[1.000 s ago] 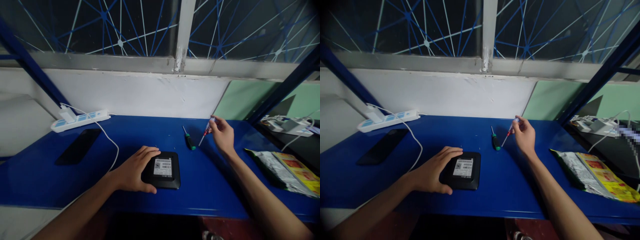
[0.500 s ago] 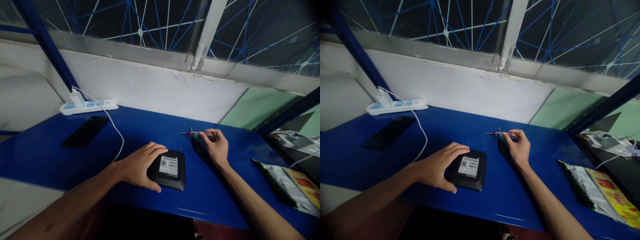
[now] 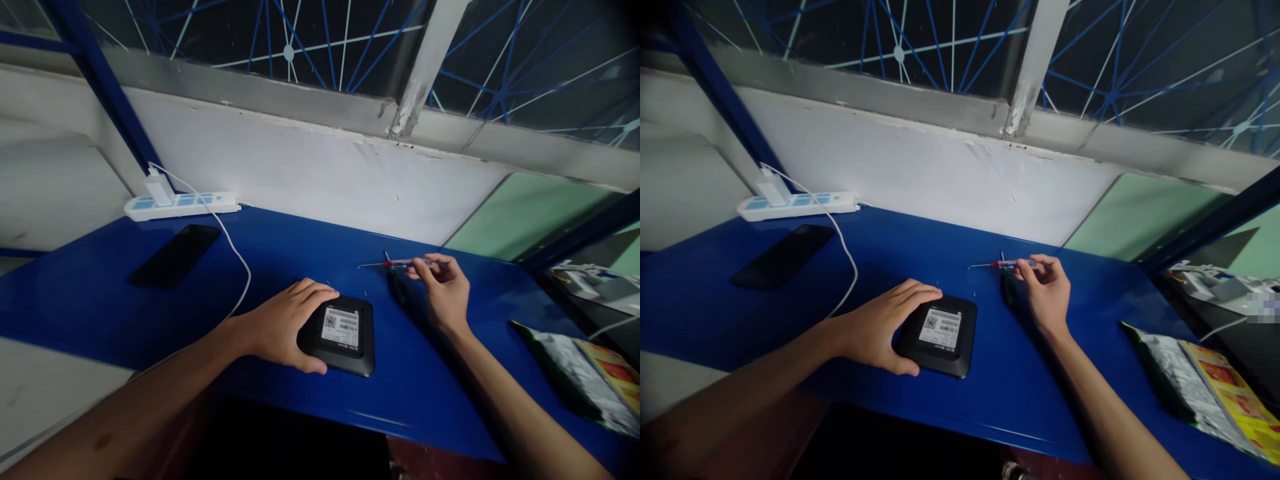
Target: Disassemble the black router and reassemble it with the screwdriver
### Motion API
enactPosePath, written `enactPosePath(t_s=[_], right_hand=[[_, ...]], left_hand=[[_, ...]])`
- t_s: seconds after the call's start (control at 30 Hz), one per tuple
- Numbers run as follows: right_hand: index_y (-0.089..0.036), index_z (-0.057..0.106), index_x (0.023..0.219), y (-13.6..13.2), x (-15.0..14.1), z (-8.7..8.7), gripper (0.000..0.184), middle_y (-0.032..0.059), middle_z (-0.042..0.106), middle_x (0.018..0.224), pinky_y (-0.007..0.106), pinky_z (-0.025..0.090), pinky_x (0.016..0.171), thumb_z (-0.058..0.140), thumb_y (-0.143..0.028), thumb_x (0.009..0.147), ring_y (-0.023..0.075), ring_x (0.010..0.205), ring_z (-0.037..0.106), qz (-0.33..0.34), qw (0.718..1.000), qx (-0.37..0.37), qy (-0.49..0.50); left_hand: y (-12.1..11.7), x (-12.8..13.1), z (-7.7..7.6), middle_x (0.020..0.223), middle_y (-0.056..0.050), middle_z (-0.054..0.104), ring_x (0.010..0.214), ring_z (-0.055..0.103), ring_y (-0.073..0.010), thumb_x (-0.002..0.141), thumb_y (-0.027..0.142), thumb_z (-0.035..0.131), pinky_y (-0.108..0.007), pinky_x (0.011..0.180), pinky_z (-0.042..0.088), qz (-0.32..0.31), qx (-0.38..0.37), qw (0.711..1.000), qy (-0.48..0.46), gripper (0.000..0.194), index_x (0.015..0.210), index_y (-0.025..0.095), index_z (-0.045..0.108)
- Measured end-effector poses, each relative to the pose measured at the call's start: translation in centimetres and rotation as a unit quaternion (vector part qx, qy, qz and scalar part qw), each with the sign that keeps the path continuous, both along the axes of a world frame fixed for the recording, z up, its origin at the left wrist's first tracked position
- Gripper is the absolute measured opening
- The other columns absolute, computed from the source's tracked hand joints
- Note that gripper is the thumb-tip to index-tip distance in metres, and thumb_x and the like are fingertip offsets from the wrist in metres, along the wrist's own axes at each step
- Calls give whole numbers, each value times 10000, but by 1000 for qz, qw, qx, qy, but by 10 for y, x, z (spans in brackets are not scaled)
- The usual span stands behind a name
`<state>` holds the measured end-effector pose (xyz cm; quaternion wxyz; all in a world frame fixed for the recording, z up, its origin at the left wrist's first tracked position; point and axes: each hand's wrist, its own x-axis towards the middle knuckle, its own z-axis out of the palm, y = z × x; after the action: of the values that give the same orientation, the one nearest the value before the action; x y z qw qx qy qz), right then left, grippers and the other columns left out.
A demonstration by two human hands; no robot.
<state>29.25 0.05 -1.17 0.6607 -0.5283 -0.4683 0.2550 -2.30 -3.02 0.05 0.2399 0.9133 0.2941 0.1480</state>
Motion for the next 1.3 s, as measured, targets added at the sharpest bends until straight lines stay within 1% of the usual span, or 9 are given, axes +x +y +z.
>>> enactPosePath(t_s=[0.1, 0.2, 0.3, 0.4, 0.53, 0.7, 0.9, 1.1, 1.3], right_hand=[[-214, 614, 951, -3, 0, 3, 363, -43, 668, 714, 351, 614, 691, 834, -407, 735, 167, 628, 724, 28, 998, 6, 51], [-228, 630, 983, -5, 1, 4, 341, -48, 695, 696, 316, 608, 641, 832, -382, 755, 156, 585, 723, 74, 993, -1, 89], [-242, 644, 980, -7, 0, 4, 319, -50, 715, 692, 292, 594, 612, 831, -378, 761, 146, 568, 717, 106, 989, -11, 105], [-250, 650, 979, -9, -1, 5, 299, -48, 720, 687, 285, 579, 587, 822, -381, 772, 144, 565, 709, 120, 987, -21, 105], [-248, 654, 992, -10, -3, 4, 282, -53, 686, 649, 307, 584, 582, 806, -376, 792, 154, 561, 699, 129, 987, -21, 97], [-245, 642, 1015, -11, -3, 1, 288, -59, 652, 652, 343, 608, 610, 792, -375, 807, 165, 568, 701, 138, 987, -20, 83], [-244, 644, 1015, -14, -5, 2, 305, -70, 614, 607, 331, 614, 612, 801, -384, 795, 164, 563, 698, 140, 987, -31, 69], [-252, 642, 1018, -15, -6, 3, 297, -51, 653, 672, 347, 630, 603, 784, -402, 804, 162, 565, 693, 129, 991, -32, 22], [-237, 660, 1000, -17, -6, 9, 341, -31, 672, 717, 334, 629, 601, 819, -420, 761, 161, 572, 697, 98, 995, -17, -21]], left_hand=[[2, 0, 0, 1464, -156, 478, 1352, 430, -405, 607, 615, 819, -601, 1131, 388, 4, 1, 1000, 2, 1064, 1477, 192, 376], [3, -1, -1, 1472, -151, 468, 1359, 418, -405, 616, 650, 803, -592, 1142, 369, 9, 5, 1000, 1, 1064, 1480, 207, 370], [4, -1, -2, 1481, -144, 460, 1364, 410, -401, 619, 656, 800, -592, 1152, 357, 12, 3, 1000, 4, 1060, 1483, 221, 368], [4, -1, -2, 1473, -136, 467, 1362, 408, -407, 612, 637, 801, -609, 1144, 358, 8, 2, 1000, -1, 1060, 1490, 230, 370], [4, -1, -3, 1481, -138, 460, 1364, 401, -413, 627, 621, 791, -625, 1142, 352, 4, 0, 1000, 1, 1044, 1498, 232, 365], [5, -2, -4, 1489, -144, 452, 1370, 396, -410, 624, 630, 787, -616, 1155, 341, 7, -1, 1000, 9, 1044, 1490, 224, 368], [4, -2, -3, 1482, -142, 458, 1366, 401, -408, 633, 630, 789, -624, 1144, 352, 5, 2, 1000, 4, 1034, 1489, 232, 367], [4, -1, -2, 1488, -145, 453, 1382, 394, -397, 626, 660, 795, -604, 1157, 354, 7, 8, 1000, 13, 1047, 1473, 219, 367], [4, -2, -1, 1491, -144, 457, 1382, 401, -390, 638, 659, 799, -588, 1160, 356, 6, 10, 1000, 12, 1034, 1471, 222, 369]])
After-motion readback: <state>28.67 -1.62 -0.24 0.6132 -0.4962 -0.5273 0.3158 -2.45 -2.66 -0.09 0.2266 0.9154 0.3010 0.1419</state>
